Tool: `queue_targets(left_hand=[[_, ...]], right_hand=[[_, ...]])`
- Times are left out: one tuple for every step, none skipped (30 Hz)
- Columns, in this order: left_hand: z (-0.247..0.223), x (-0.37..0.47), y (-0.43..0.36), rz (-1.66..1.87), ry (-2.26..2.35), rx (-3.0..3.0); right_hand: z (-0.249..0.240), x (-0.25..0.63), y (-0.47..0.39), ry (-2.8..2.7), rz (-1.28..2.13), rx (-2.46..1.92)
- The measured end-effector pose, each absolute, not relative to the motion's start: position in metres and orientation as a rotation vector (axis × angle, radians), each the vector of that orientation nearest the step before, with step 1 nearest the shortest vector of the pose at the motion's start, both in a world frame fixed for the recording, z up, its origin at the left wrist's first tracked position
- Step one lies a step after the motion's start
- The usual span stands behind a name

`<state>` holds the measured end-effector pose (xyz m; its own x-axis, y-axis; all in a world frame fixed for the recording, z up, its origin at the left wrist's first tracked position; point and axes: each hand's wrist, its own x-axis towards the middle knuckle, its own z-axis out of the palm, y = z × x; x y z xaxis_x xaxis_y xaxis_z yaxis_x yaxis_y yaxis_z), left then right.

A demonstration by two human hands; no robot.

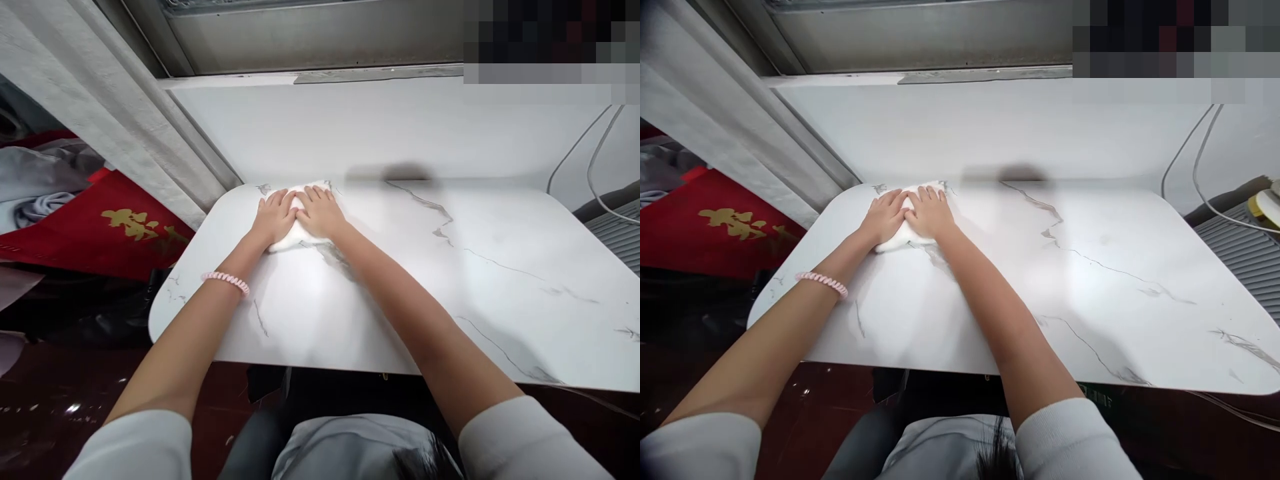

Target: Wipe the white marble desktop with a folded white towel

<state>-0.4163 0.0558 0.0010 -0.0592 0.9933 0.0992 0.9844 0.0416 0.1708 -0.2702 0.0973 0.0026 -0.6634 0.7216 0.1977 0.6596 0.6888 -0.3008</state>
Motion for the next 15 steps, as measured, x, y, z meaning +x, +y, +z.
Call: queue_targets(left_hand=[[0.002,-0.412,0.065,0.304,2.232,2.121],[0.002,-0.407,0.073,0.308,2.231,2.120],[0.003,-0.402,0.081,0.308,2.229,2.119],[0.004,-0.397,0.087,0.304,2.229,2.117],[0.005,-0.393,0.093,0.297,2.229,2.115],[0.006,-0.389,0.098,0.289,2.229,2.114],[0.007,-0.386,0.102,0.282,2.228,2.115],[0.008,-0.383,0.105,0.279,2.228,2.116],[0.008,-0.382,0.107,0.279,2.230,2.118],[0.008,-0.381,0.107,0.282,2.232,2.119],[0.008,-0.380,0.107,0.288,2.233,2.119],[0.008,-0.380,0.106,0.295,2.232,2.120],[0.007,-0.380,0.104,0.300,2.228,2.121],[0.007,-0.380,0.103,0.304,2.222,2.124],[0.007,-0.379,0.100,0.306,2.214,2.130]], right_hand=[[0.003,-0.266,0.107,-2.595,0.288,-1.089],[0.003,-0.262,0.115,-2.590,0.286,-1.088],[0.003,-0.258,0.123,-2.584,0.286,-1.090],[0.003,-0.254,0.129,-2.578,0.287,-1.098],[0.003,-0.251,0.135,-2.572,0.289,-1.114],[0.003,-0.248,0.139,-2.562,0.289,-1.138],[0.002,-0.246,0.141,-2.550,0.287,-1.167],[0.002,-0.245,0.143,-2.540,0.280,-1.190],[0.002,-0.245,0.144,-2.533,0.268,-1.207],[0.001,-0.244,0.144,-2.529,0.252,-1.217],[0.001,-0.244,0.143,-2.528,0.233,-1.223],[0.000,-0.244,0.141,-2.528,0.214,-1.227],[-0.001,-0.244,0.140,-2.528,0.201,-1.234],[-0.001,-0.243,0.137,-2.528,0.194,-1.242],[-0.002,-0.242,0.134,-2.528,0.191,-1.251]])
